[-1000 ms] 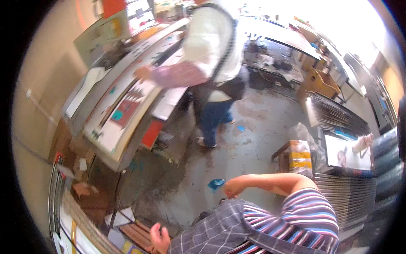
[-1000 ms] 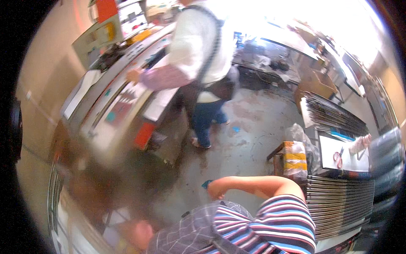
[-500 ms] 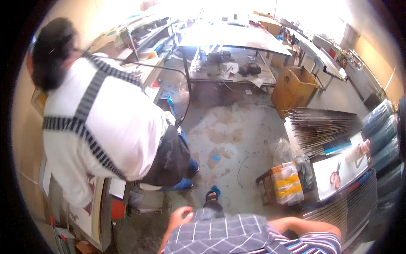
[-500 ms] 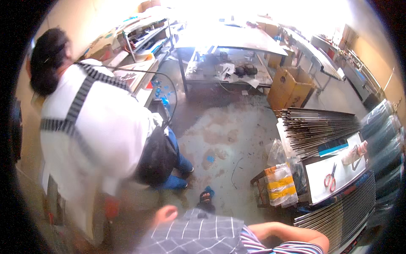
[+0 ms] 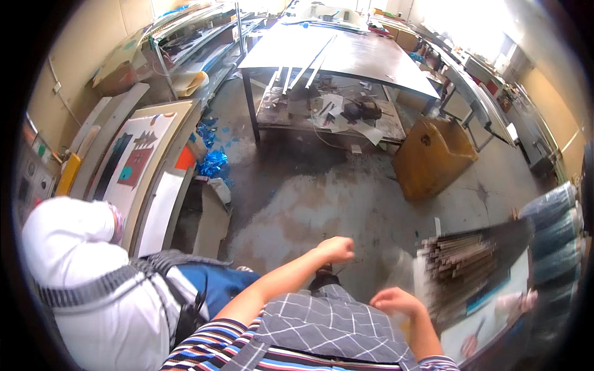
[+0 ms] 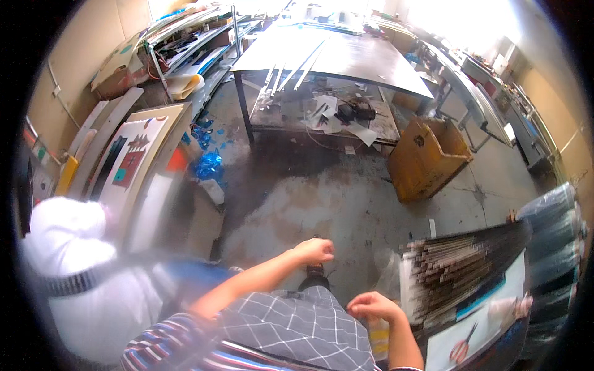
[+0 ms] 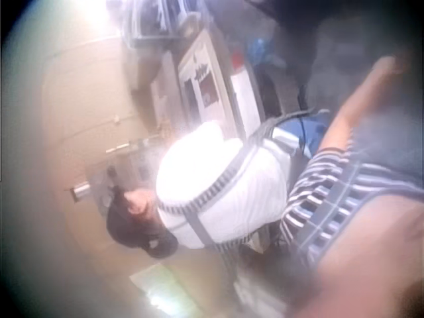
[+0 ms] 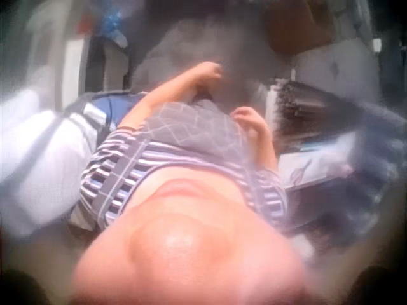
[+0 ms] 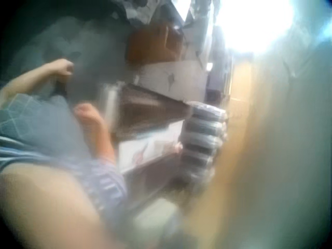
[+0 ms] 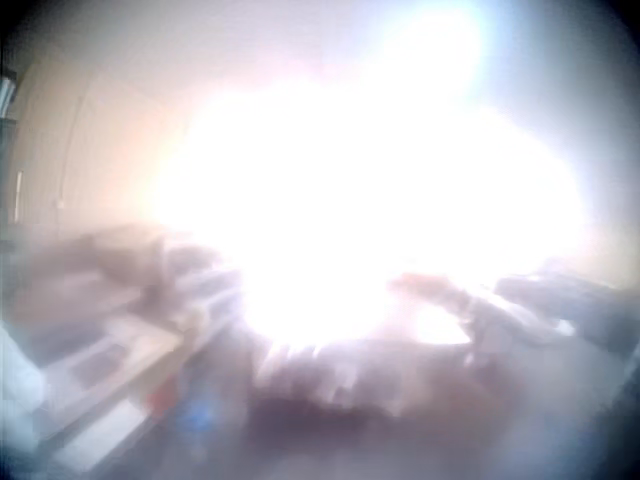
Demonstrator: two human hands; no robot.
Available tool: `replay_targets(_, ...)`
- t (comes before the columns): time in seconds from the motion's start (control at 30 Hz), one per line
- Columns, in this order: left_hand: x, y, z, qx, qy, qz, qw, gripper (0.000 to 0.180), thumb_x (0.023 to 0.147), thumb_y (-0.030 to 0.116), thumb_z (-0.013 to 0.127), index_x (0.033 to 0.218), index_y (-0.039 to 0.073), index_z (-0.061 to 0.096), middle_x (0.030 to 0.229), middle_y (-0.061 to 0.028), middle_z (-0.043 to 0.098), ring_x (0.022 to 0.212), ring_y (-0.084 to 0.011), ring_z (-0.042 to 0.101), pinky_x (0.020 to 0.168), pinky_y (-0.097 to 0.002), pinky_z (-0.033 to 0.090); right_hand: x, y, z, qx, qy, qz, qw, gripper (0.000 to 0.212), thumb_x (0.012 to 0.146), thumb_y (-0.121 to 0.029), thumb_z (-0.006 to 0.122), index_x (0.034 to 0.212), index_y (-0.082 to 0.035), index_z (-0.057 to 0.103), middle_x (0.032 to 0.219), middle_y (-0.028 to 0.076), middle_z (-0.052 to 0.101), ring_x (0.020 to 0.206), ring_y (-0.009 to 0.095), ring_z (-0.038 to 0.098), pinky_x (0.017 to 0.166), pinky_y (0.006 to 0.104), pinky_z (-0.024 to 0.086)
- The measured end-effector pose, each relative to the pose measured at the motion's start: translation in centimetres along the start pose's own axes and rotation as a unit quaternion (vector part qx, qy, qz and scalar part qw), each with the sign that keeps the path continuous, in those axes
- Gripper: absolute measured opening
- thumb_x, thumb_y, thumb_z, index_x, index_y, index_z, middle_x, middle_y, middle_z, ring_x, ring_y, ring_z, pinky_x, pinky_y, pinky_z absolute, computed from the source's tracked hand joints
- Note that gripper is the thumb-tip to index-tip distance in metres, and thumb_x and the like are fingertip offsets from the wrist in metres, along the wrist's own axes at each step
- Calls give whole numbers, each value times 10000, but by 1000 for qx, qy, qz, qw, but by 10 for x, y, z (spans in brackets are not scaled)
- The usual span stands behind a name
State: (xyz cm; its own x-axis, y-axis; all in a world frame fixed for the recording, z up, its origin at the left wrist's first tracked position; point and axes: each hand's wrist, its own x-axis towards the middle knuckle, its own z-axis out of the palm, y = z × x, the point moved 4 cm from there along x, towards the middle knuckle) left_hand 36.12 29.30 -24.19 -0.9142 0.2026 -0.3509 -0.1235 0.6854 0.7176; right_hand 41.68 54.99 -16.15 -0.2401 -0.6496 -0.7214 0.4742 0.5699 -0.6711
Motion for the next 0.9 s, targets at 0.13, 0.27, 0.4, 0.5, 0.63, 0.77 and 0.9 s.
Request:
replay_targets(0.13,43,-152,-36,34,-20,-202,979,420,728,304,675,1073,67,706,1072,-191,688,1032,-335,657,881,-438,520,112,-67,-78,-7,112,-107,988,313,888,-244,692,1078,5,679,945,43,694,852,117,627,771,277,512)
replay_targets(0.27,19,-252,-101,-55,10,-309,949,403,741,322,701,1015,27,712,1091,-181,690,939,-329,684,853,-419,531,214,-171,-111,-77,79,-94,989,317,902,-250,673,1080,12,669,946,49,696,851,123,635,778,279,512)
replay_targets(0.4,-3,-298,-170,-371,193,-357,835,276,843,196,689,1028,-9,693,920,-124,711,806,-184,679,734,-340,551,327,-280,-124,-121,31,-82,989,300,908,-244,659,1077,3,668,937,45,694,841,112,633,756,270,503)
replay_targets(0.5,-9,-329,-234,-416,269,-342,798,223,880,126,669,1052,-14,652,890,-79,683,785,-154,656,717,-304,543,412,-373,-120,-118,14,-151,981,279,908,-238,651,1062,-6,670,926,41,692,828,104,629,727,265,498)
replay_targets(0.63,9,-367,-344,-417,299,-321,796,241,878,120,680,1076,-8,630,941,-77,680,820,-155,648,740,-297,526,521,-498,-120,-109,53,-230,966,256,892,-218,651,1041,-11,665,897,43,688,817,116,635,720,280,511)
replay_targets(0.77,47,-392,-463,-387,358,-223,820,277,888,123,670,1127,-9,622,1033,-78,678,973,-154,627,878,-302,496,606,-626,-146,-201,240,-304,900,323,870,-193,674,1098,31,628,970,105,694,890,176,658,808,316,524)
replay_targets(0.9,86,-365,-587,-328,312,-206,868,269,898,143,669,1129,15,623,1054,-76,672,978,-150,628,866,-303,504,681,-701,-189,-151,418,-316,838,445,855,-198,634,1219,49,564,1210,236,609,1157,345,582,1004,410,447)
